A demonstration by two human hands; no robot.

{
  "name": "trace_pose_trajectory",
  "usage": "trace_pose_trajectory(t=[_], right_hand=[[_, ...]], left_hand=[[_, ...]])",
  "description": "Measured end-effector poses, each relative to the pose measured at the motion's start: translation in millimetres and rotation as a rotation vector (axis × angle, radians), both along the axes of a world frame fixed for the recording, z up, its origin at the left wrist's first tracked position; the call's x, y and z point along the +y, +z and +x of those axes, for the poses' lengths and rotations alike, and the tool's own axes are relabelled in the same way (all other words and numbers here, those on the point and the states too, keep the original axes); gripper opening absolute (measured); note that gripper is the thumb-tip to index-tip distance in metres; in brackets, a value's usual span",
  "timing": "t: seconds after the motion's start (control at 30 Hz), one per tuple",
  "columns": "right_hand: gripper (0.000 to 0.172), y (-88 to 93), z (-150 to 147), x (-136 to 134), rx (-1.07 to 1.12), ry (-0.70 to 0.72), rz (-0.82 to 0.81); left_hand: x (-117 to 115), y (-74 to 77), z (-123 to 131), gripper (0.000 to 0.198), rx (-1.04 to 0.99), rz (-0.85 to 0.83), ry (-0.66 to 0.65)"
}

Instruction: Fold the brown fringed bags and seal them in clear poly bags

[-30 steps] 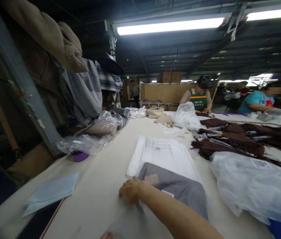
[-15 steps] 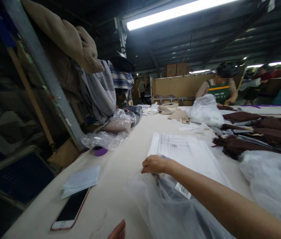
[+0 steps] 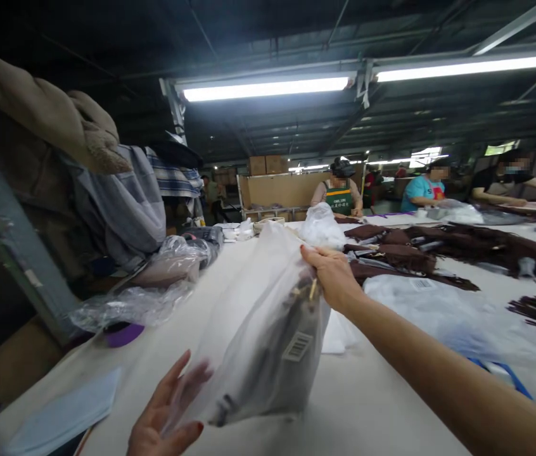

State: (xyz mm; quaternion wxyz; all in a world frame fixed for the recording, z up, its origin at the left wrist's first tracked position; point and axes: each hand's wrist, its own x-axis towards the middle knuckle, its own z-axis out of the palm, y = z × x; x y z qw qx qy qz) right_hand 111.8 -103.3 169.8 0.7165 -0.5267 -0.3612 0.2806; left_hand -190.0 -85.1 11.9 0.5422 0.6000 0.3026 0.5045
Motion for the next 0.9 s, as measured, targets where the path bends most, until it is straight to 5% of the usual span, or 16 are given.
trace_pose_trajectory(t=[0.13, 0.27, 0.47, 0.57, 0.7, 0.8, 0.9], right_hand=[[0.009, -12.2, 24, -54, 0.182, -0.161, 0.0], [0.009, -24.0, 37, -95, 0.367, -0.231, -0.026], [0.012, -37.2, 57, -141, 0.353, -0.307, 0.001], [0.028, -59.3, 71, -142, 0.276, -0.246, -0.066], [0.031, -89.8, 86, -116, 0.217, -0.206, -0.096], [0.032, -101.7, 91, -102, 0.152, -0.13, -0.078], [0.027, -118.1, 89, -115, 0.016, -0.011, -0.09]], left_hand=[[-6, -5.5, 31, 0.098, -0.125, -0.071, -0.038], [-7, -14.4, 72, 0.056, -0.09, -0.033, 0.126], [18, 56.6, 87, 0.018, 0.161, 0.11, 0.155], [39, 83.5, 89, 0.016, 0.194, -0.014, 0.097], [67, 95.0, 108, 0.02, 0.208, -0.116, 0.039], [81, 98.7, 105, 0.022, 0.232, -0.075, 0.017], [76, 95.8, 79, 0.026, 0.371, 0.164, -0.011]])
